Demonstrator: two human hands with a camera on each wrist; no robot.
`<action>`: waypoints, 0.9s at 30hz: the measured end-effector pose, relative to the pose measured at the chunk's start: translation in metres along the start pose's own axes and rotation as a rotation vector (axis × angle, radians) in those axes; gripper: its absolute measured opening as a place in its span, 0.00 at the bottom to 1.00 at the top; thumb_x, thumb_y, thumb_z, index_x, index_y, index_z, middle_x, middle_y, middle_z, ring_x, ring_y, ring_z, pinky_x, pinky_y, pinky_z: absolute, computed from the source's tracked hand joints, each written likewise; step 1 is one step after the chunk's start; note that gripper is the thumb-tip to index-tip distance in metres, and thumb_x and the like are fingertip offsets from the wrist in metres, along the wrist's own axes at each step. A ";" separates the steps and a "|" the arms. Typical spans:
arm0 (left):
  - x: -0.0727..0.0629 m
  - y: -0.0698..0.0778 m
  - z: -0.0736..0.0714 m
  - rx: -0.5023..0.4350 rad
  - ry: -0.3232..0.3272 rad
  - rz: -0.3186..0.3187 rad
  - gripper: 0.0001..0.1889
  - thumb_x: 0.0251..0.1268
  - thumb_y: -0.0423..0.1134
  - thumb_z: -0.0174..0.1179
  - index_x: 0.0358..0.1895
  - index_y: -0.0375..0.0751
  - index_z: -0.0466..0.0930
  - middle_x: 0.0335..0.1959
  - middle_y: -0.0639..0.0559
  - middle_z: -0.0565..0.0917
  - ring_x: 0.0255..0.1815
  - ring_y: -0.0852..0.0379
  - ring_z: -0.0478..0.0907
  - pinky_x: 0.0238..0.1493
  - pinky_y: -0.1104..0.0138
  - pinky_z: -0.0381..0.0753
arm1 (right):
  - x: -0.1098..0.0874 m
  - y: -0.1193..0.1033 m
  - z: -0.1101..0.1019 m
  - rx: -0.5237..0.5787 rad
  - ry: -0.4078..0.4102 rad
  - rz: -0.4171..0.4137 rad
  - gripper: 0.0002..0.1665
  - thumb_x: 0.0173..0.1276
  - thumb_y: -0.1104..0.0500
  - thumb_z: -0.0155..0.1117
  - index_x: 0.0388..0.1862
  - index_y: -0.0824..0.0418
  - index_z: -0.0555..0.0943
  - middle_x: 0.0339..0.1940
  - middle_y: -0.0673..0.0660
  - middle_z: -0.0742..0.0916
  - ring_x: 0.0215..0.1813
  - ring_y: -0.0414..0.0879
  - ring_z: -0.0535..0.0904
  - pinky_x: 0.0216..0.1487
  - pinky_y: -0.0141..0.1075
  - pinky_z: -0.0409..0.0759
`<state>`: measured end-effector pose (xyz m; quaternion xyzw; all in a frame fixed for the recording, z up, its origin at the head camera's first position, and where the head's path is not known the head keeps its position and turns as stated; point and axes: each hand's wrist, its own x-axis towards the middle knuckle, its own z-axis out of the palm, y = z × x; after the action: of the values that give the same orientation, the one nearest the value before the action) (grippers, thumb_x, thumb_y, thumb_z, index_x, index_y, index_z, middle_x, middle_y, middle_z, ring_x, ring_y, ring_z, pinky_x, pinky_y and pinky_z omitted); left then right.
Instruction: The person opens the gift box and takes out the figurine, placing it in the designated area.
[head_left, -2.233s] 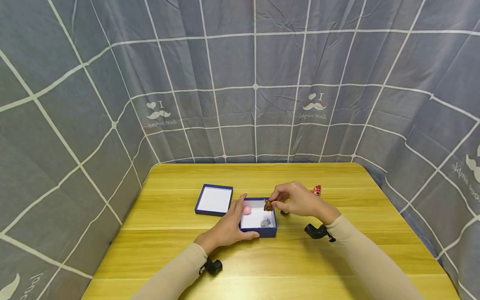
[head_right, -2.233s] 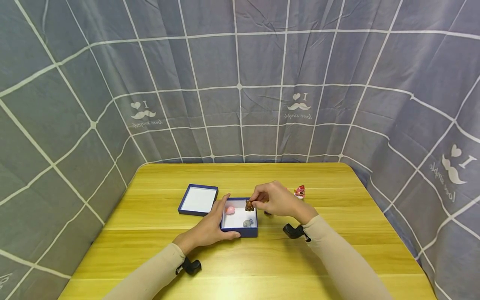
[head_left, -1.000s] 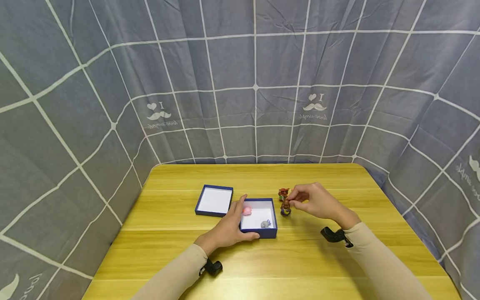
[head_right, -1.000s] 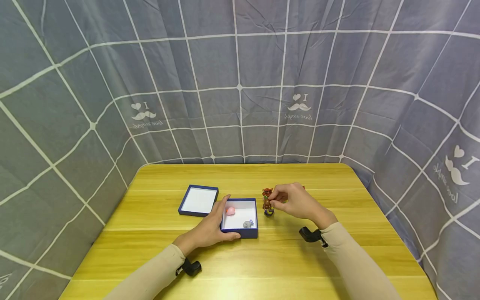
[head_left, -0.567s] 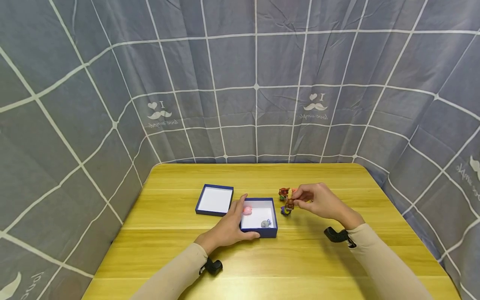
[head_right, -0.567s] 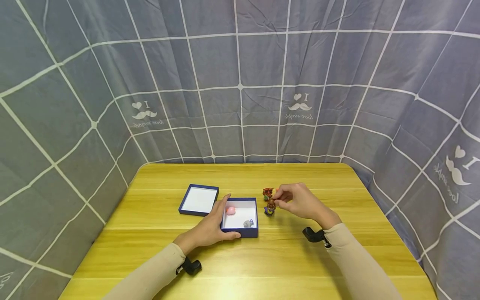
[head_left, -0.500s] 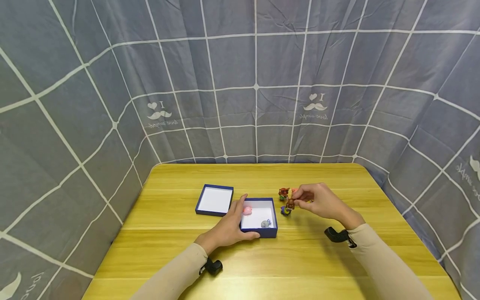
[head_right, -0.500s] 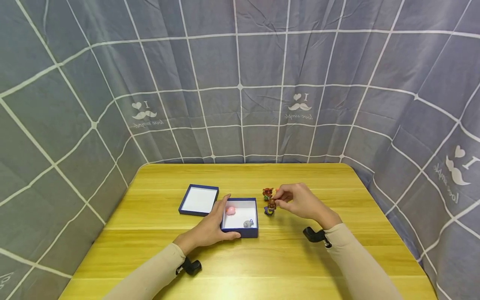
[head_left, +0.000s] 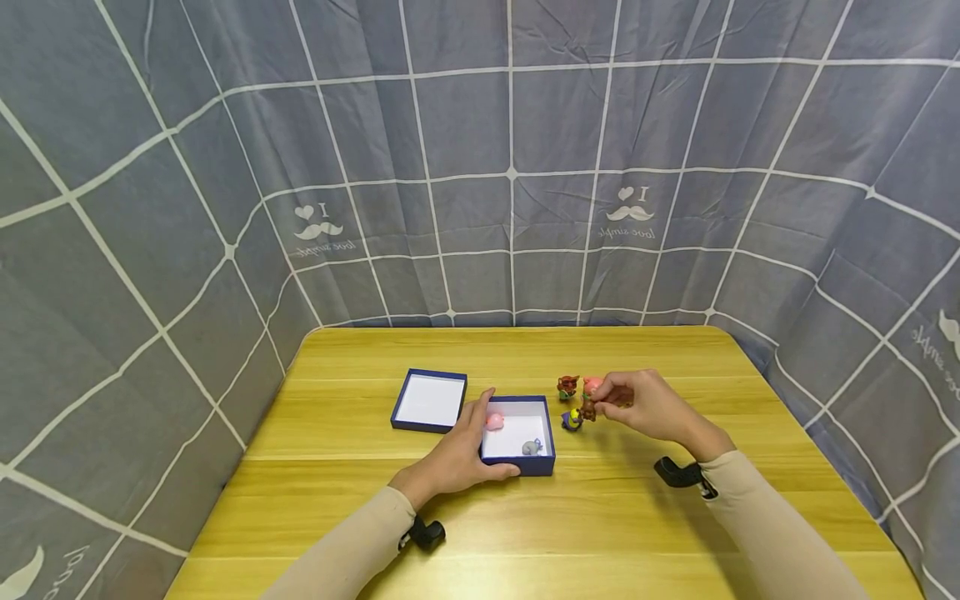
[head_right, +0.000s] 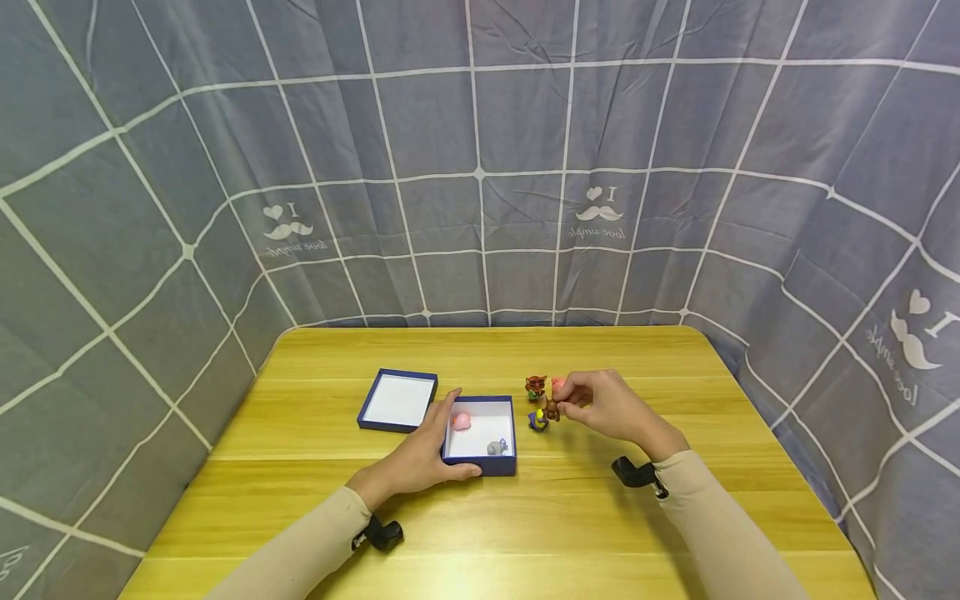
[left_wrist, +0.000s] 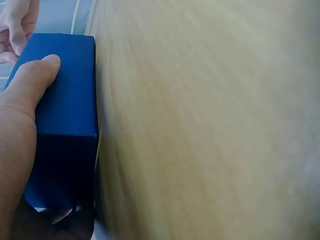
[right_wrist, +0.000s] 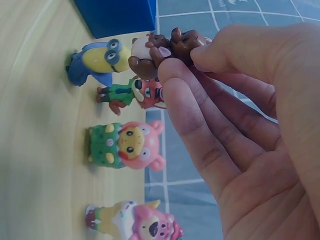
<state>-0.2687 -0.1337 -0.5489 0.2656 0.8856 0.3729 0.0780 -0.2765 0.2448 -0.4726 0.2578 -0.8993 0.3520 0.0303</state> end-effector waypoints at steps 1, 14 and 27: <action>0.000 0.000 0.000 -0.001 0.000 -0.002 0.74 0.67 0.71 0.82 1.00 0.57 0.35 0.93 0.37 0.61 0.83 0.37 0.77 0.84 0.39 0.80 | 0.000 0.000 0.000 0.003 0.000 -0.002 0.08 0.77 0.69 0.81 0.44 0.57 0.93 0.41 0.52 0.97 0.45 0.43 0.96 0.49 0.32 0.94; 0.000 0.000 0.000 0.001 -0.001 0.001 0.74 0.67 0.71 0.82 1.00 0.60 0.33 0.94 0.35 0.59 0.84 0.36 0.77 0.84 0.38 0.80 | -0.005 0.012 0.001 -0.013 0.021 0.012 0.10 0.76 0.71 0.79 0.44 0.56 0.93 0.39 0.49 0.96 0.43 0.35 0.94 0.48 0.32 0.94; 0.000 -0.001 0.000 0.000 0.002 0.006 0.73 0.68 0.69 0.82 1.00 0.60 0.34 0.93 0.36 0.60 0.84 0.36 0.77 0.84 0.39 0.80 | -0.008 0.025 0.002 -0.033 0.013 0.028 0.05 0.78 0.67 0.80 0.43 0.57 0.93 0.39 0.53 0.97 0.41 0.35 0.92 0.44 0.32 0.91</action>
<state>-0.2686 -0.1341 -0.5495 0.2678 0.8850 0.3732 0.0759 -0.2816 0.2627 -0.4914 0.2422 -0.9082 0.3394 0.0354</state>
